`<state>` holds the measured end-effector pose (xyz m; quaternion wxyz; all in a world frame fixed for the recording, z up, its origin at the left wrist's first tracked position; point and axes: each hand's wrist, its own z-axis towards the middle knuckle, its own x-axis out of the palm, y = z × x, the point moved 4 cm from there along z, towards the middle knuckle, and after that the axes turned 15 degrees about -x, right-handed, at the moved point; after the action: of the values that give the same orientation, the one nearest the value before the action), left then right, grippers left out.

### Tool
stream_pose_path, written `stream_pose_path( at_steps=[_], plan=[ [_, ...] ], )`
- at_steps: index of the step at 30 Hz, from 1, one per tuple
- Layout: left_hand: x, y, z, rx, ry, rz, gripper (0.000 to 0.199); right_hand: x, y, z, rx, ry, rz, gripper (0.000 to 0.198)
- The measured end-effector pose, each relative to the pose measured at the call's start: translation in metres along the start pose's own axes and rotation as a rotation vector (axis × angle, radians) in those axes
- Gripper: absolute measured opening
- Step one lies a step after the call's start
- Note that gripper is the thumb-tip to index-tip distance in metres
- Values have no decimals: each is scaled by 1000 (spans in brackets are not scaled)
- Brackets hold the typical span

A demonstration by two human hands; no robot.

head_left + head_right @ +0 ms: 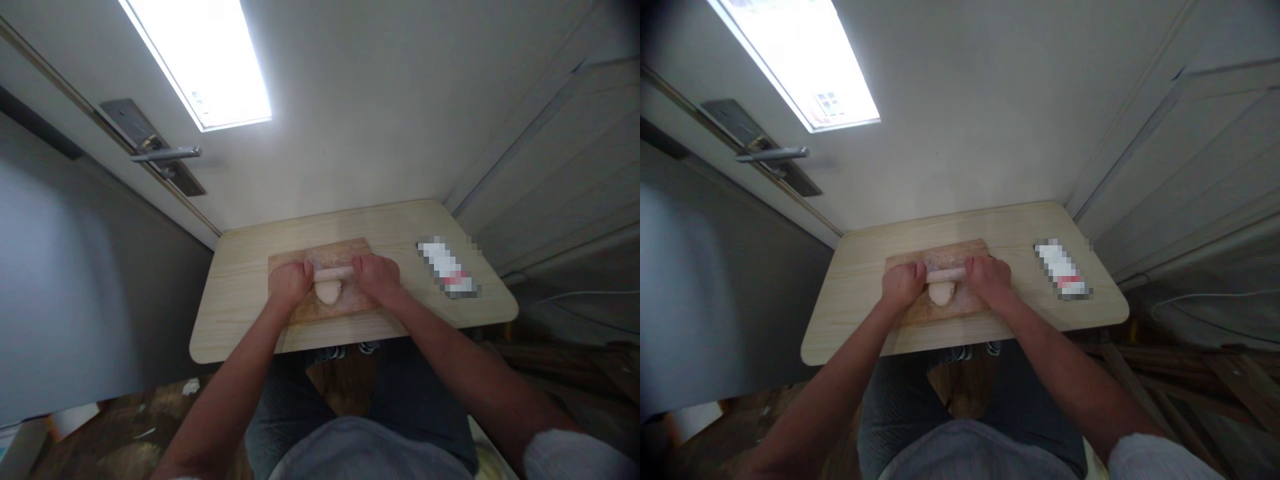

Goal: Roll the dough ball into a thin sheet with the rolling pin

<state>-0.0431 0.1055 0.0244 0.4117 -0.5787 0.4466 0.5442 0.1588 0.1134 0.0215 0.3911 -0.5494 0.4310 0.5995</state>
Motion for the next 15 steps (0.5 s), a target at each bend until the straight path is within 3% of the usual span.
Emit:
stream_pose_path(
  at_steps=[5, 15],
  plan=[
    [-5, 0, -12, 64, 2, 63, 60, -4, 2, -9, -13, -16, -3, 59],
    [5, 3, -13, 0, -78, -20, 68, 8, 4, -14, 14, -99, 9, 59]
  ],
)
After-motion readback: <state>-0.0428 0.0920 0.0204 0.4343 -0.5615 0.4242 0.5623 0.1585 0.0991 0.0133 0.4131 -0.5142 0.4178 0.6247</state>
